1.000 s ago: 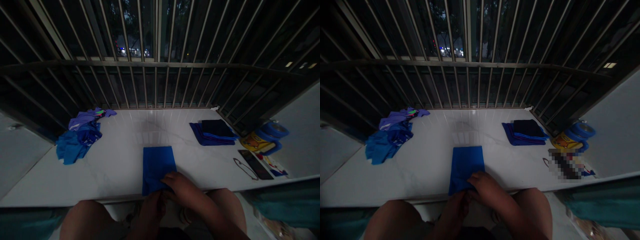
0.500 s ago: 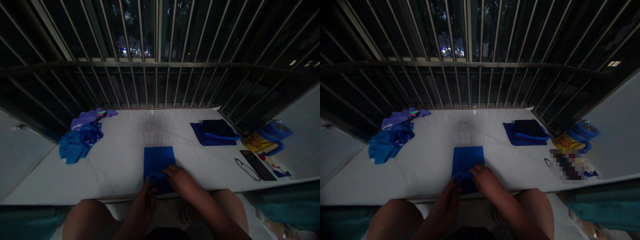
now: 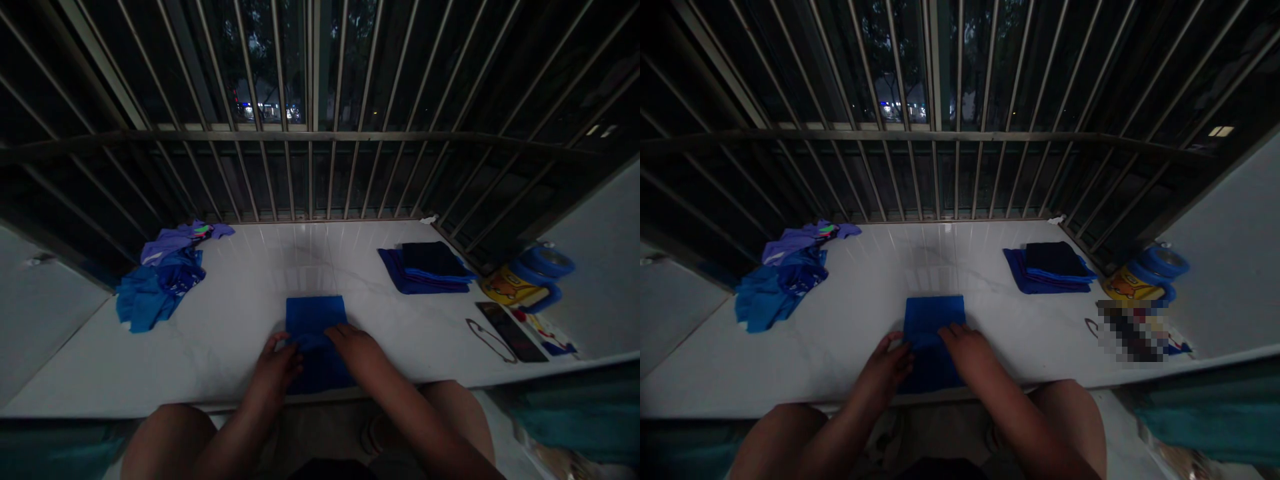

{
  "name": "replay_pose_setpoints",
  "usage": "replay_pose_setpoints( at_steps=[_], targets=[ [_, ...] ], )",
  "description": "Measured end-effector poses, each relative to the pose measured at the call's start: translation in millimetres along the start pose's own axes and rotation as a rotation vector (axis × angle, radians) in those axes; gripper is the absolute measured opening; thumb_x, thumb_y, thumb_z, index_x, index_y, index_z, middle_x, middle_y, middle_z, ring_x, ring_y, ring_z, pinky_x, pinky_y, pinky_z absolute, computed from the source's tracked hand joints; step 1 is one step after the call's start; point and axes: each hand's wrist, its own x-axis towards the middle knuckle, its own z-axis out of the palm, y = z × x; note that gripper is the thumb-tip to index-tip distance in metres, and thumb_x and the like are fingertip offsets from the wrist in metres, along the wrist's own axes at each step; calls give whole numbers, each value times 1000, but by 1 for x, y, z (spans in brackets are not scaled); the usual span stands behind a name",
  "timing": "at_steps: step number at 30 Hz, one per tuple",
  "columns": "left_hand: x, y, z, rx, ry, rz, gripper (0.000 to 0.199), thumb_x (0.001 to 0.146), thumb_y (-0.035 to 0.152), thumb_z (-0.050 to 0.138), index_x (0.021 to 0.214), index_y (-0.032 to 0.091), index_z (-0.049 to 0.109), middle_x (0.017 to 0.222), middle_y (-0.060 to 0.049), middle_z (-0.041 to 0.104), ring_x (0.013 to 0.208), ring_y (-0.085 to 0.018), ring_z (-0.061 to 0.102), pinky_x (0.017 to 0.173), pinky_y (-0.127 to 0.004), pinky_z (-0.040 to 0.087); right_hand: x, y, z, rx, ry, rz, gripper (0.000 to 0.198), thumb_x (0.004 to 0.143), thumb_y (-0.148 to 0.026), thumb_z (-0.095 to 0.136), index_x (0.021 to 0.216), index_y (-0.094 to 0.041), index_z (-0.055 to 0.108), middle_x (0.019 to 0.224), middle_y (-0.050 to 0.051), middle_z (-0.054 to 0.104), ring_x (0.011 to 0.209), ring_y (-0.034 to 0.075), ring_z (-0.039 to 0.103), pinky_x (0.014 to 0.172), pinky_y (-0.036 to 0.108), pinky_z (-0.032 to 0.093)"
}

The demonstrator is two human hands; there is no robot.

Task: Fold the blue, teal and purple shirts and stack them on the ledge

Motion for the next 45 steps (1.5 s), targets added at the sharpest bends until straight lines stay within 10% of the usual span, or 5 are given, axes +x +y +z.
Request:
replay_pose_setpoints(
  at_steps=[6,17,29,37,45],
  targets=[
    [-11,46,-5,201,-111,252,53,65,50,96,101,18,75,89,-3,74,74,-17,72,68,-29,61,5,4,-30,-36,198,-30,49,108,-10,52,153,-25,63,140,16,71,121,31,68,102,46,55],
    [-30,-67,-91,944,-90,483,33,91,39,66,115,26,85,119,-11,81,98,-28,80,90,-40,65,-74,1,147,-31,442,-215,48,102,-38,78,148,-31,69,149,10,72,138,31,64,126,55,42],
    [21,-98,-124,1779,-136,1643,88,89,-5,43,170,27,46,156,-4,71,140,-20,69,119,-37,53,-56,6,160,-83,461,-203,50,107,-27,67,157,-36,61,145,6,76,127,27,68,119,49,48],
    [12,-68,-128,1359,-355,1358,52,97,13,54,138,38,76,109,-3,88,91,-23,85,83,-28,69,-78,6,87,59,199,-114,32,100,-20,72,131,-28,75,116,5,83,103,25,75,94,36,57],
    [33,-18,-41,1211,-243,995,39,110,45,53,135,28,79,136,-10,82,125,-28,79,110,-41,64,-88,47,-85,478,176,227,36,111,-50,49,105,-26,76,101,5,83,96,25,79,89,34,57]
  ],
)
